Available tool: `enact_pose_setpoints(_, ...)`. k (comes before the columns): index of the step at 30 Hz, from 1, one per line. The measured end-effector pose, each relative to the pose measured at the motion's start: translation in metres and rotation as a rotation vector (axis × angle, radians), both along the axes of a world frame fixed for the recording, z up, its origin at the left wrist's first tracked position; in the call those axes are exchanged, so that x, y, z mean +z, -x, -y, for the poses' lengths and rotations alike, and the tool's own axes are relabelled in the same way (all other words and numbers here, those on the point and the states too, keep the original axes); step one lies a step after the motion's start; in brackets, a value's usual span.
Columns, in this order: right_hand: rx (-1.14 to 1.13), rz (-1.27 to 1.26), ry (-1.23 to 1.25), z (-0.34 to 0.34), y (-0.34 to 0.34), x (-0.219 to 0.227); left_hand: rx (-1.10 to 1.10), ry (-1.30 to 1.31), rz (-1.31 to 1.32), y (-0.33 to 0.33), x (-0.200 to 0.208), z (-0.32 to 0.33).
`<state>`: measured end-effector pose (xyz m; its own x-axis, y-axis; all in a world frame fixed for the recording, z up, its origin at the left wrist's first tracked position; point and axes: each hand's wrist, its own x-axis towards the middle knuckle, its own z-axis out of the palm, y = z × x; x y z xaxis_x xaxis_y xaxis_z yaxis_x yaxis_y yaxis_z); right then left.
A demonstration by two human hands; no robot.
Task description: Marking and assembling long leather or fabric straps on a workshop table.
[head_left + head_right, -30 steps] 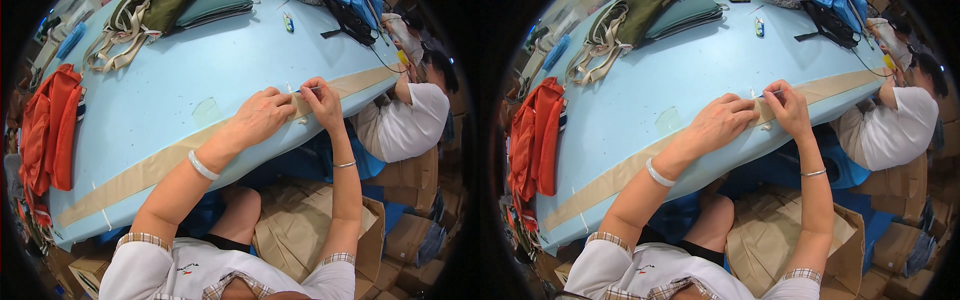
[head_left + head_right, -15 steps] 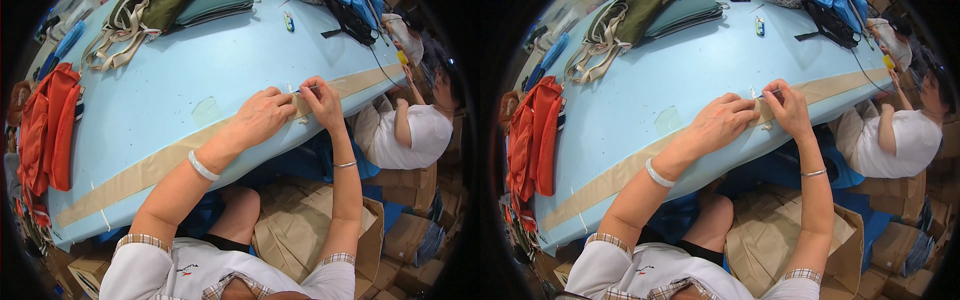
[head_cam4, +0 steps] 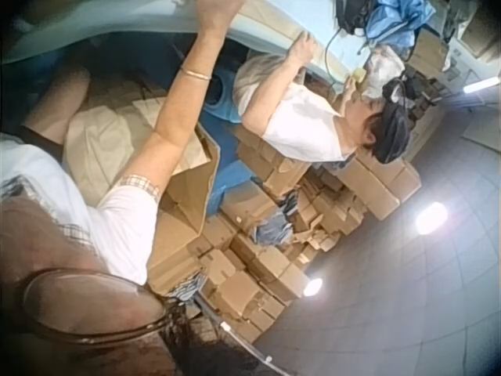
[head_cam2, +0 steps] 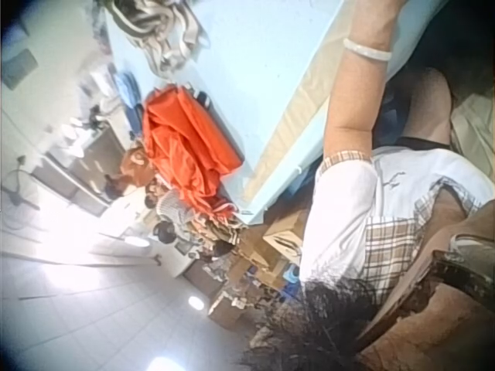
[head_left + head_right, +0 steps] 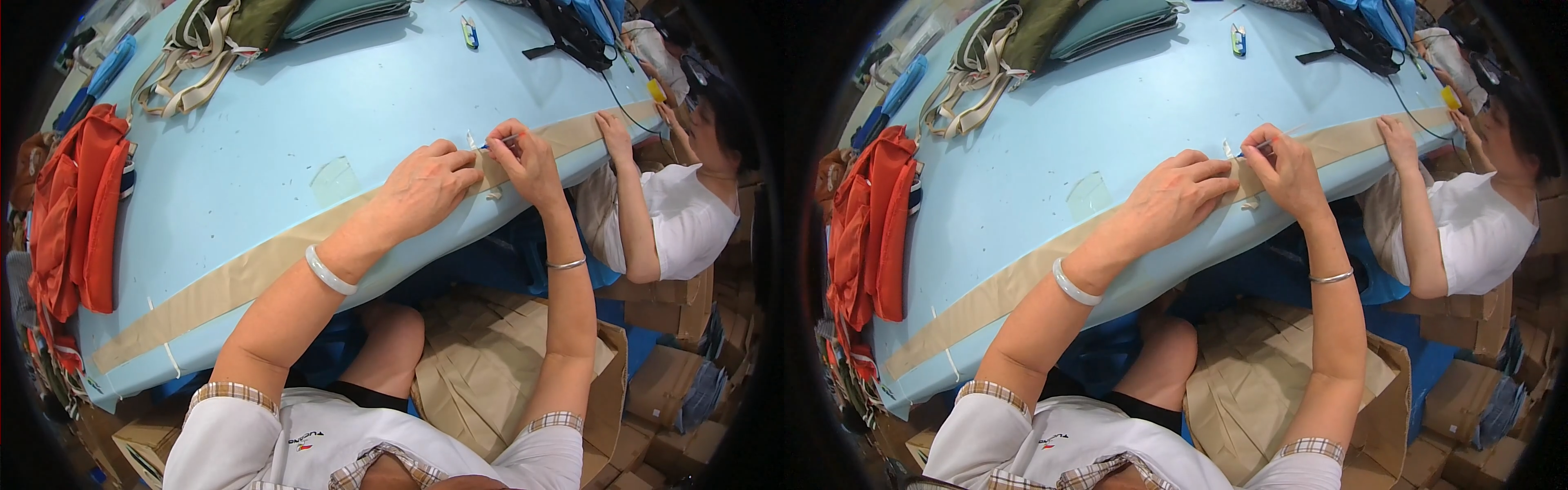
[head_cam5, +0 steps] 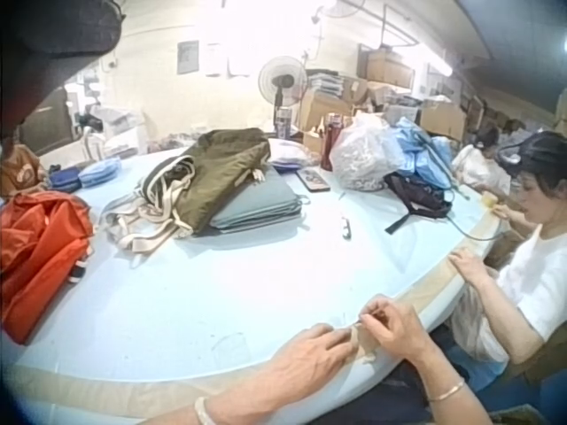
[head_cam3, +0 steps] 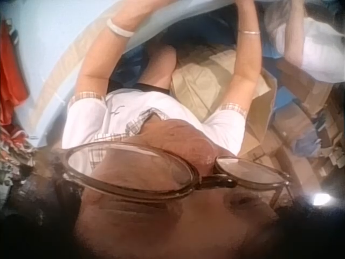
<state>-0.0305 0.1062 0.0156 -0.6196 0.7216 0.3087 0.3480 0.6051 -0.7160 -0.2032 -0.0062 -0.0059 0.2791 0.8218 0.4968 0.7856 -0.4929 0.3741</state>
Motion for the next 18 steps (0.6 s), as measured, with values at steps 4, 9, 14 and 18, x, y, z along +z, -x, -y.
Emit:
enact_pose_setpoints(4,0.010,0.042,0.000,-0.0002,0.0001,0.0036,-0.004,0.012,0.004,0.0001,0.0011,0.0004)
enact_pose_setpoints(9,0.010,0.074,0.002,-0.0008,-0.0001,0.0045,-0.011,0.007,0.020,0.0005,0.0017,0.0007)
enact_pose_setpoints(14,0.028,0.111,-0.019,-0.0008,-0.0024,0.0067,-0.014,0.010,0.009,0.0009,0.0030,0.0008)
enact_pose_setpoints(18,0.006,0.126,-0.008,0.0028,-0.0018,0.0111,-0.006,0.002,0.014,0.0012,0.0023,0.0010)
